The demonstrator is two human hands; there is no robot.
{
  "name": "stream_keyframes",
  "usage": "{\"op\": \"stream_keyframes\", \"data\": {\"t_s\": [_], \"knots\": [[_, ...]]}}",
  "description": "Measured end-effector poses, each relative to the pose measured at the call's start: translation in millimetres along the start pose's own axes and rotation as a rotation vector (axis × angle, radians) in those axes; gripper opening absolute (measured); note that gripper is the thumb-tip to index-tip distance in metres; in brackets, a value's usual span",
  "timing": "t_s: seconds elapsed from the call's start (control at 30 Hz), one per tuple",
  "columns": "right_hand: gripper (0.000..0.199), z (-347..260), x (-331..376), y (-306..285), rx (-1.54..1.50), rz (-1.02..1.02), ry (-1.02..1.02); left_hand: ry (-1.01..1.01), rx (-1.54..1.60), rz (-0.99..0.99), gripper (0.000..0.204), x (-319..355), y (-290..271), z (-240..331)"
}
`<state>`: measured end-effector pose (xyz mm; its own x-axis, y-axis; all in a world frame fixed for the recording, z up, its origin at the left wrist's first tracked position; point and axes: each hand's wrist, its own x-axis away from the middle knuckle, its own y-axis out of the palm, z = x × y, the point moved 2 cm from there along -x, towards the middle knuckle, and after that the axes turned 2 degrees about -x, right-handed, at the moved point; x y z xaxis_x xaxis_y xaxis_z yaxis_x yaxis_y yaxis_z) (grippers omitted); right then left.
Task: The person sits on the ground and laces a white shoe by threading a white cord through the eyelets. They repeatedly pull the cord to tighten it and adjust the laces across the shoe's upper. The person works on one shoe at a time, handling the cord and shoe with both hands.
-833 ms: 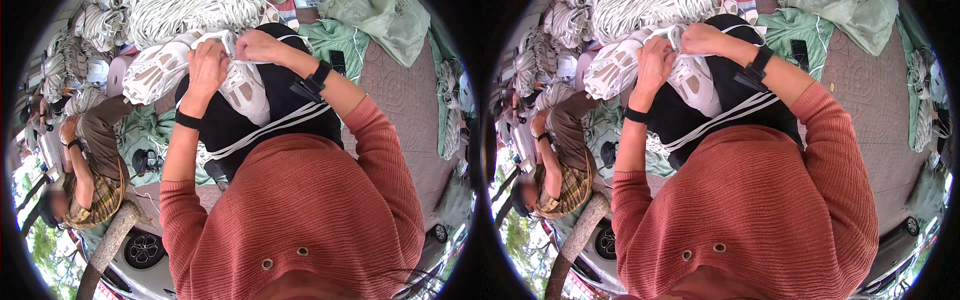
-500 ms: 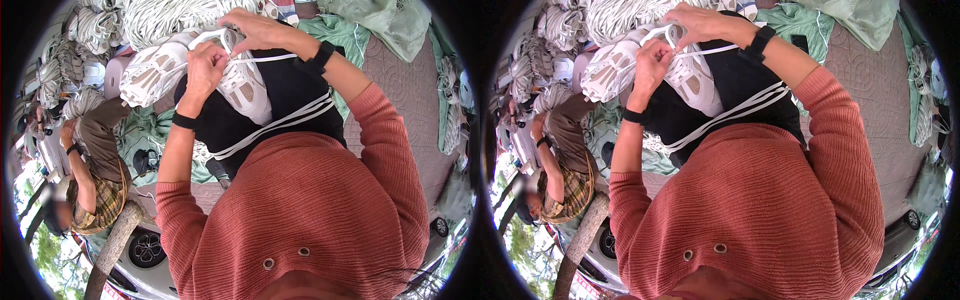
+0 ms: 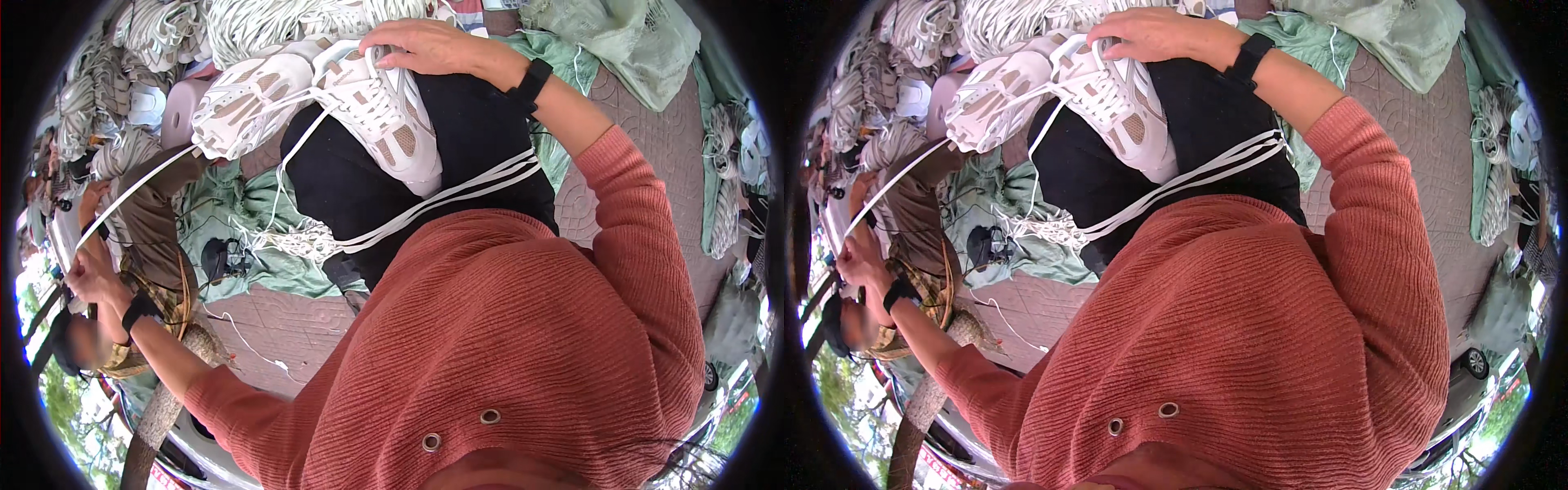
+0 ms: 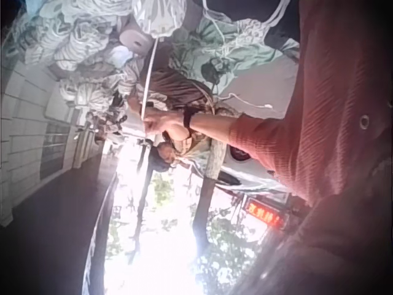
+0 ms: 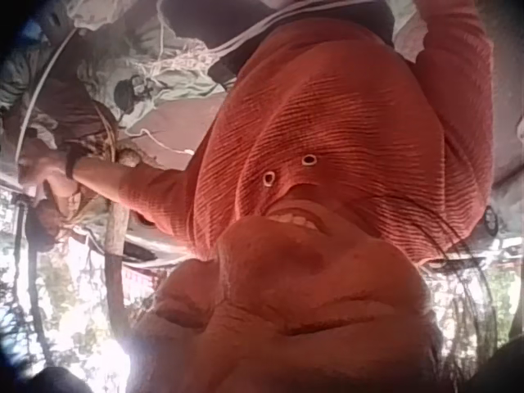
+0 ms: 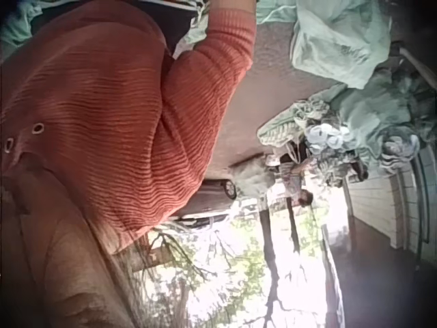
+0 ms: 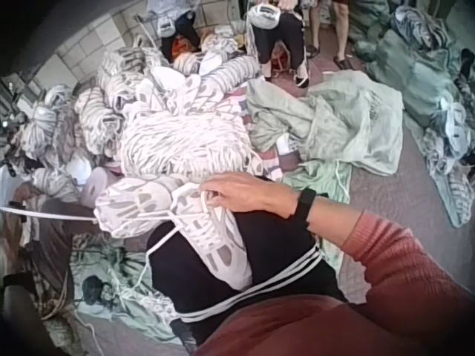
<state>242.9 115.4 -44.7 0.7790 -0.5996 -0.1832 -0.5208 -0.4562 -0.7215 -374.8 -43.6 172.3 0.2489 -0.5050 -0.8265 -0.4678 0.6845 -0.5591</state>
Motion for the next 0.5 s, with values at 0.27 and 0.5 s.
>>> {"op": "stream_keyframes", "data": {"t_s": [0.27, 0.5], "knots": [[0.011, -50.8, -15.2, -3.5, 0.348, -0.087, -0.347, -0.637, 0.952, -0.209, 0.017, 74.2, -16.0, 108.4], [0.007, -66.1, -42.8, 19.2, 0.445, -0.525, -0.176, -0.784, 1.507, -0.61, 0.023, 105.6, -4.1, 151.8]]}}
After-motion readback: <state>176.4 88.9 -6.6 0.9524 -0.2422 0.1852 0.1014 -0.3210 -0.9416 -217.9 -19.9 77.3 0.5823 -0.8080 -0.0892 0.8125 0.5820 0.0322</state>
